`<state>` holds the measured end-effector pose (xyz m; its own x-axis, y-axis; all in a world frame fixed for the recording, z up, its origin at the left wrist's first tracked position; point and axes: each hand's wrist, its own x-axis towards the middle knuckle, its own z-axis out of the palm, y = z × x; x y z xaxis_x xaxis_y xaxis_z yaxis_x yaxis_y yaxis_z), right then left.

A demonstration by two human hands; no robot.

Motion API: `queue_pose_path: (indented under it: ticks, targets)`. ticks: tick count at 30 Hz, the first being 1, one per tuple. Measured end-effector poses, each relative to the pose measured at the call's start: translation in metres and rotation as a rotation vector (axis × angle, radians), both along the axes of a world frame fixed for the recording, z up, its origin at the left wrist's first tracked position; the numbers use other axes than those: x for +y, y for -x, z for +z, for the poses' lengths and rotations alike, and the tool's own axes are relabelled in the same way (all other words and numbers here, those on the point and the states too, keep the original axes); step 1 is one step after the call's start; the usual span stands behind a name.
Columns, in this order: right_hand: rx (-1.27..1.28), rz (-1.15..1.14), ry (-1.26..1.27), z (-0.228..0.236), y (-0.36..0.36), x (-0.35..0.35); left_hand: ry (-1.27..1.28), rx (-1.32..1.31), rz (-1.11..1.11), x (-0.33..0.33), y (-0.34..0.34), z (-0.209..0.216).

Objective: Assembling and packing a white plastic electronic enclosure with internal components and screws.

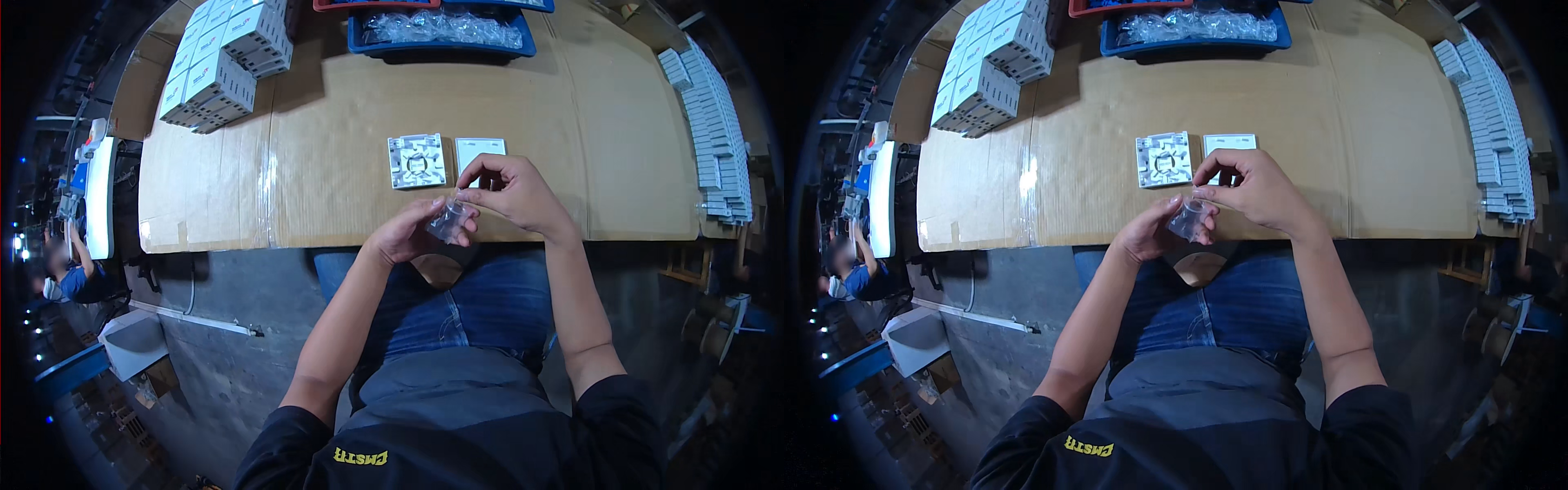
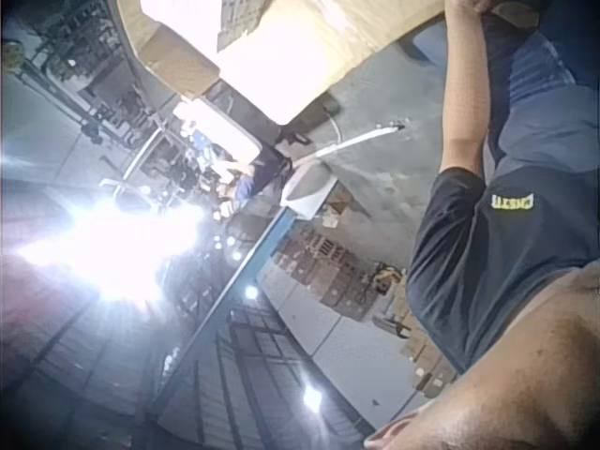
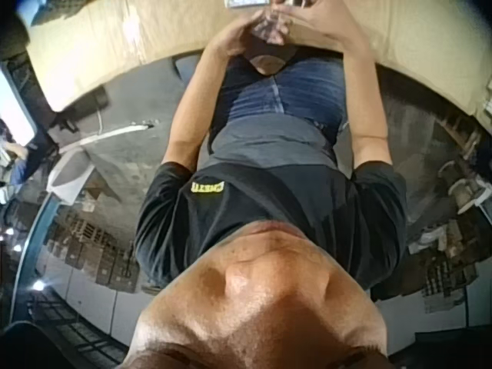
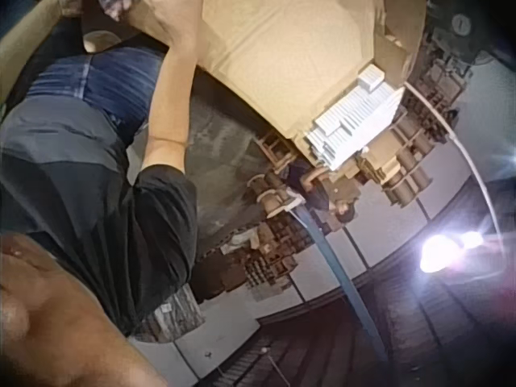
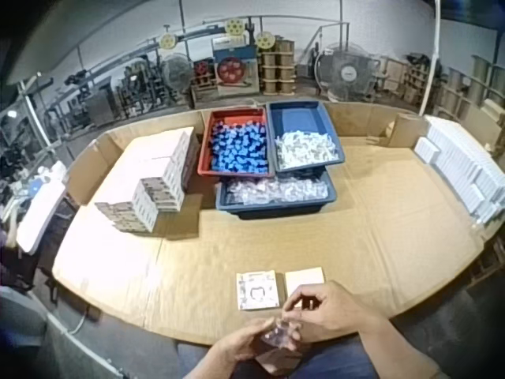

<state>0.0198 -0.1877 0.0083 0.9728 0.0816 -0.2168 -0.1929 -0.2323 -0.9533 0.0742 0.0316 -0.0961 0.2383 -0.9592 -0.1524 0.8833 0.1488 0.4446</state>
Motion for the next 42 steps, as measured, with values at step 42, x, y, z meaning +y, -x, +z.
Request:
queue_pose_path:
  ticks: [42]
  targets:
    - [-0.006,-0.052,0.636,0.023,-0.098,-0.082,0.081,-0.021,0.000,0.007,0.005,-0.006]
